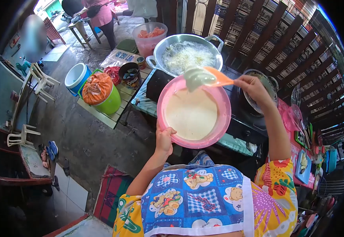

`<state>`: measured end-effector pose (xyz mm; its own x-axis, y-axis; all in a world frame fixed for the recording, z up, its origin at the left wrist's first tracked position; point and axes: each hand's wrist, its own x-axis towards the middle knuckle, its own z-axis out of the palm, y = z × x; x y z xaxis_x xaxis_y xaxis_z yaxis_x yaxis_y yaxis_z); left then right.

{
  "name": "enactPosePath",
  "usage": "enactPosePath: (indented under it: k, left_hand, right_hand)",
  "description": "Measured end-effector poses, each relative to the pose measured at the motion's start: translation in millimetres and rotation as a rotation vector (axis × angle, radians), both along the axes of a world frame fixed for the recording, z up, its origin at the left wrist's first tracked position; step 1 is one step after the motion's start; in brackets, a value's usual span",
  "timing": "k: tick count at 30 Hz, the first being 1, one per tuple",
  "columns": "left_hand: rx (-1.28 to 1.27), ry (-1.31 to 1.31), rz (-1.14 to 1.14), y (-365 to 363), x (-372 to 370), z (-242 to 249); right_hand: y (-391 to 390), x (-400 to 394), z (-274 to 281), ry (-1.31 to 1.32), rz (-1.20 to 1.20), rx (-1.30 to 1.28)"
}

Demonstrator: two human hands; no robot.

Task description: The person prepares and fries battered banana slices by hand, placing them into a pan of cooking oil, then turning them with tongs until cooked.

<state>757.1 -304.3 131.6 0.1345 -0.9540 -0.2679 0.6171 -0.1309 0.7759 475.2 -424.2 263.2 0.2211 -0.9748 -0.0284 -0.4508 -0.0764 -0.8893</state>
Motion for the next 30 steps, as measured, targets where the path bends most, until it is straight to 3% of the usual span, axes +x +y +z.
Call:
enactPosePath:
  k: [8,10,11,13,16,30]
  left_hand:
    - [0.061,0.009,0.032,4,2,-27]
    - [0.105,0.016,0.052,11,3,-31]
    - [0.139,0.021,0.066,14,3,-33]
    - [0.157,0.04,0.075,17,4,-36]
    - [0.169,0.057,0.085,19,5,-41]
    - [0.124,-0.016,0.106,18,10,-30]
  right_hand:
    - [-85,-28,-15,0.144,-0.117,0.059]
    - [-108,-41,-40,0.428,-0.136,0.037]
    - [-115,-41,-44,0.43,-0.131,0.04]
    - [-121,-25,-42,0.835,-0.156,-0.052]
    - [-131,2,-36,1.051,-0.162,-0.093]
    - [-167,30,-56,1.332,-0.175,-0.537]
